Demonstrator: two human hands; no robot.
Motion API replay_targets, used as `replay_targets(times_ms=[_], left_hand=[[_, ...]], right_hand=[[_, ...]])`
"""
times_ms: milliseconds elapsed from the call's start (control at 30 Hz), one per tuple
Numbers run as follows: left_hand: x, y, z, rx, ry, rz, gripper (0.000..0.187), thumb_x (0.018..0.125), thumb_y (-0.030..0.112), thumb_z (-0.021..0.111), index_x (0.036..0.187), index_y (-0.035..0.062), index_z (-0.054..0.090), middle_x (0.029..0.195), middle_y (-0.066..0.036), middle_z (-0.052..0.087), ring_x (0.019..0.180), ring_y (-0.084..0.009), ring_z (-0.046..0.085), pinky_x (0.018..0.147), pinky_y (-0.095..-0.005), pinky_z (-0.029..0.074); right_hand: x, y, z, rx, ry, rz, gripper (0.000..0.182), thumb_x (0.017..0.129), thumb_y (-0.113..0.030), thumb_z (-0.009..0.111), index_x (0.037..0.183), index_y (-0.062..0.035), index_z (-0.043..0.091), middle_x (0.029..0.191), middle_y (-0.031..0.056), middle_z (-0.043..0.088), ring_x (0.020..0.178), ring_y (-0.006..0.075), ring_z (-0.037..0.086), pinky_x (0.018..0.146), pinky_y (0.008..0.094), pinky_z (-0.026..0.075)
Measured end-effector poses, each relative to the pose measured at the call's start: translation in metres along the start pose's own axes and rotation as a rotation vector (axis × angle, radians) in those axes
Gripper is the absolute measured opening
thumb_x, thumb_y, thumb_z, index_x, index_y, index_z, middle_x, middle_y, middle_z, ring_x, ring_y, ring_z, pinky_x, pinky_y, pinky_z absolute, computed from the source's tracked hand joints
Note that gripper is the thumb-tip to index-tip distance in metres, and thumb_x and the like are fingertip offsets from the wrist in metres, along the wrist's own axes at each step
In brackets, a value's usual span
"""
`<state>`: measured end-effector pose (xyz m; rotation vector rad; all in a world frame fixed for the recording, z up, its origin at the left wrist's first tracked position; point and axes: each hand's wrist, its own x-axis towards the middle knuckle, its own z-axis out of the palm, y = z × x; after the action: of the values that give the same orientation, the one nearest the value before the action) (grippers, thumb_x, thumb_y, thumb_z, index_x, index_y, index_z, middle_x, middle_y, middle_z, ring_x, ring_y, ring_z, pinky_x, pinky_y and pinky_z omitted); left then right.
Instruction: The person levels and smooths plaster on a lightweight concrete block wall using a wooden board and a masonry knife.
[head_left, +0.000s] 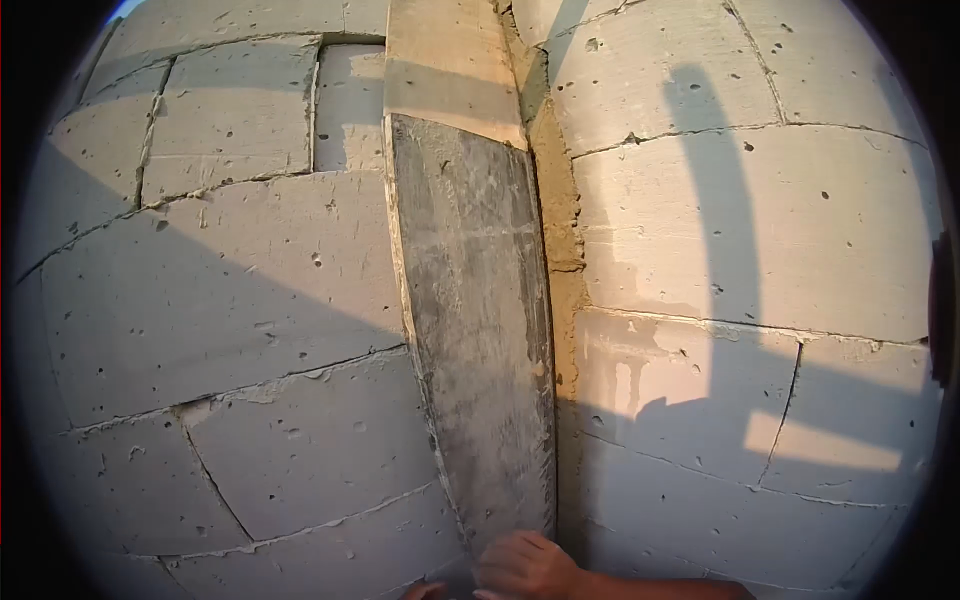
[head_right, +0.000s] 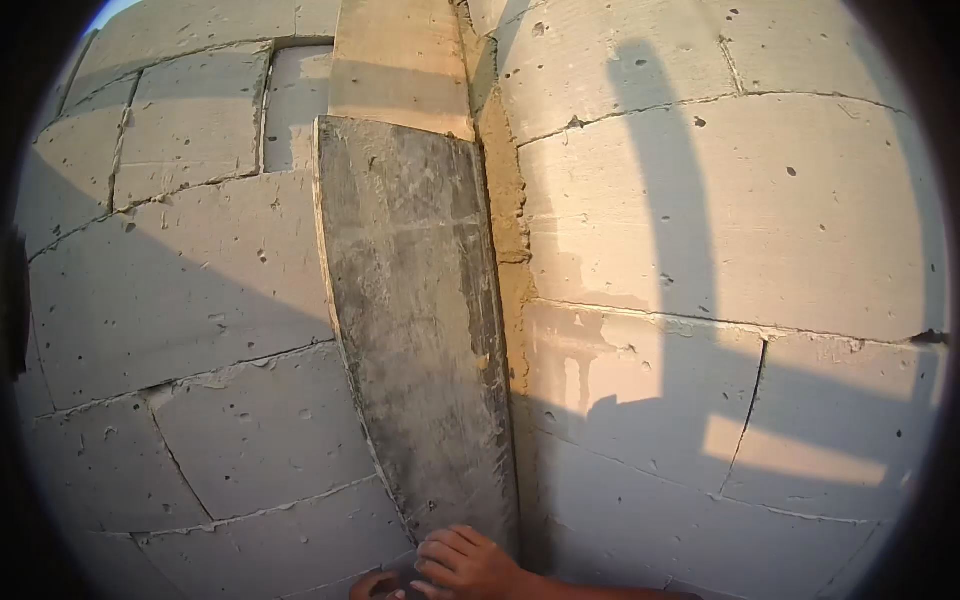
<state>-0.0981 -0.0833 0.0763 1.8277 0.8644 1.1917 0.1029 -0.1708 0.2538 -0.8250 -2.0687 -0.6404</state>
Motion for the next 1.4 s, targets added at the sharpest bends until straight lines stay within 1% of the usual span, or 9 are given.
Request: replay_targets(times_ms=[67,200,467,600,800,900,1067,1267,1400], left_hand=[[0.08,0.168,-0.035,-0.122,0.21,0.294,0.089,0.064,0.06,0.065,0.117,-0.0084,0.045,0.107,-0.021,0.054,0.1,-0.0297,0.055,0.088,-0.0402,0.042],[0.191,0.343,-0.038,-0.235,0.194,0.458,0.063,0.071,0.035,0.071,0.11,-0.0087,0.047,0.1,-0.018,0.058,0.091,-0.0228,0.057,0.08,-0.0323,0.044],[0.195,0.367,-0.039,-0.039,0.187,0.316,0.024,0.083,0.016,0.06,0.084,-0.0082,0.059,0.07,-0.009,0.062,0.066,-0.012,0.054,0.062,-0.0286,0.044],[0.116,0.368,-0.093,-0.067,0.321,0.315,0.023,0.085,0.015,0.058,0.091,-0.007,0.056,0.086,-0.011,0.061,0.08,-0.014,0.055,0.07,-0.028,0.043],[0.05,0.354,-0.181,-0.255,0.457,0.129,0.032,0.087,0.016,0.054,0.103,-0.0102,0.046,0.102,-0.017,0.053,0.096,-0.0196,0.053,0.087,-0.0307,0.044],[0.022,0.369,-0.21,-0.149,0.696,0.064,0.04,0.088,0.02,0.053,0.108,-0.013,0.043,0.107,-0.021,0.05,0.103,-0.0229,0.051,0.092,-0.0326,0.042],[0.035,0.363,-0.192,-0.089,1.02,0.196,0.051,0.085,0.026,0.057,0.113,-0.0137,0.042,0.11,-0.022,0.05,0.102,-0.0225,0.05,0.09,-0.0311,0.042],[0.025,0.354,-0.21,0.196,1.212,0.102,0.062,0.08,0.034,0.062,0.114,-0.0141,0.043,0.115,-0.022,0.048,0.108,-0.0227,0.048,0.094,-0.0313,0.038],[0.032,0.369,-0.183,0.292,1.327,0.081,0.07,0.077,0.044,0.063,0.113,-0.0142,0.047,0.119,-0.02,0.049,0.113,-0.0218,0.045,0.101,-0.0325,0.029]], right_hand=[[0.089,0.04,-0.065,-0.158,0.184,0.166,0.029,0.069,-0.026,0.069,0.088,-0.0071,0.06,0.095,0.0067,0.056,0.094,0.0255,0.052,0.082,0.0363,0.042],[0.247,0.109,-0.146,-0.247,0.472,0.131,0.059,0.08,-0.046,0.053,0.114,0.0021,0.045,0.115,0.0189,0.048,0.106,0.035,0.044,0.094,0.0429,0.031],[0.349,0.14,-0.134,-0.059,0.455,0.257,0.044,0.086,-0.041,0.043,0.074,-0.0015,0.058,0.083,0.0131,0.056,0.087,0.0263,0.048,0.083,0.0389,0.031],[0.366,0.042,-0.13,0.019,0.417,-0.068,0.04,0.081,-0.044,0.048,0.083,-0.0049,0.057,0.079,0.0102,0.051,0.079,0.0255,0.045,0.078,0.0359,0.03],[0.394,-0.034,-0.123,-0.027,0.481,-0.201,0.05,0.077,-0.049,0.055,0.101,-0.0055,0.057,0.096,0.0131,0.055,0.102,0.0299,0.047,0.092,0.0434,0.031],[0.35,-0.015,-0.191,-0.081,0.38,0.048,0.042,0.076,-0.036,0.064,0.102,-0.0046,0.057,0.099,0.0108,0.057,0.096,0.0279,0.052,0.085,0.0357,0.039],[0.11,0.027,-0.25,-0.15,0.33,0.661,0.033,0.081,-0.026,0.056,0.103,-0.001,0.056,0.103,0.011,0.056,0.099,0.0222,0.051,0.089,0.0335,0.038],[-0.12,-0.035,-0.194,-0.081,-0.065,1.393,0.037,0.081,-0.024,0.058,0.107,0.0013,0.051,0.108,0.0183,0.053,0.097,0.0298,0.053,0.084,0.0361,0.041],[-0.148,0.045,-0.148,0.177,-0.075,1.427,0.042,0.088,-0.025,0.046,0.121,0.0013,0.042,0.12,0.0205,0.046,0.112,0.0311,0.046,0.092,0.0374,0.037]])
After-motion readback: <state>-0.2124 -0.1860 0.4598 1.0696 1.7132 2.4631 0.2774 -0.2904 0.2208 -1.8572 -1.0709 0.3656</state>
